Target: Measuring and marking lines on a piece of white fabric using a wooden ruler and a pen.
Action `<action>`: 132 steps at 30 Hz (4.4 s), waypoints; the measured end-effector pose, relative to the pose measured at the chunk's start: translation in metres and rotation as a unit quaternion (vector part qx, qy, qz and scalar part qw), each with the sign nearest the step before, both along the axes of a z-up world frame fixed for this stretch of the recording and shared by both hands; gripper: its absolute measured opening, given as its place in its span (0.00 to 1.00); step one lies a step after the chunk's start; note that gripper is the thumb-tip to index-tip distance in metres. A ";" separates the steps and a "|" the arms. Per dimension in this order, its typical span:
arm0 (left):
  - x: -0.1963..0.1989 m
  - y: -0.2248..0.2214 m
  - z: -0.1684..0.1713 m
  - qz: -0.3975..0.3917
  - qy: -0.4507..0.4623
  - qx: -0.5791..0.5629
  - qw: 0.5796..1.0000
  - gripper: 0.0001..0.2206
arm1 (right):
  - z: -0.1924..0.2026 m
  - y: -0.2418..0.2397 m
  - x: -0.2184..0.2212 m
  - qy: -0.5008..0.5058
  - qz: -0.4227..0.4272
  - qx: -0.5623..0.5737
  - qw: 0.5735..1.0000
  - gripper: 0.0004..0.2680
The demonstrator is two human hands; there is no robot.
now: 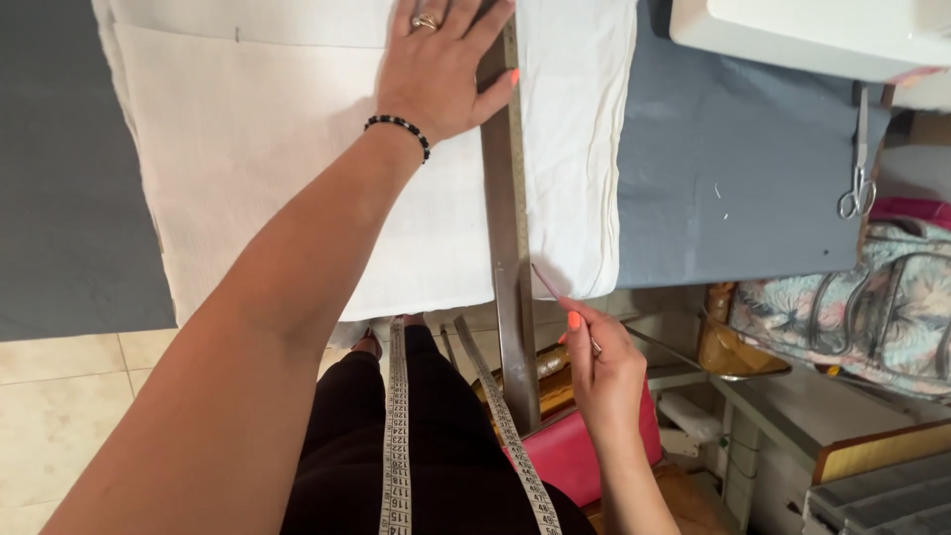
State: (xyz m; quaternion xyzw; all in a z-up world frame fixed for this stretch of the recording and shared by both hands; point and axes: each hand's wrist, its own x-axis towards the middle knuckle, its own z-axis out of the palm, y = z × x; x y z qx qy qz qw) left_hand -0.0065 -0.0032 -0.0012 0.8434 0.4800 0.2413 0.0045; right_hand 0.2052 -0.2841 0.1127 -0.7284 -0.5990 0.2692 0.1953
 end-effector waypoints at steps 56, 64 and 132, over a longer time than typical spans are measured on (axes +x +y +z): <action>-0.133 -0.188 0.150 -0.197 0.329 -0.160 0.909 0.13 | 0.006 -0.028 0.072 0.083 0.042 -0.137 0.986 0.27; -0.168 -0.323 0.082 0.010 0.150 -0.210 0.966 0.19 | -0.002 -0.032 0.057 -0.072 0.287 -0.151 0.943 0.28; 0.214 -0.169 -0.011 -0.259 0.010 -0.175 0.950 0.35 | -0.054 0.235 0.440 -0.450 0.172 -0.069 0.874 0.09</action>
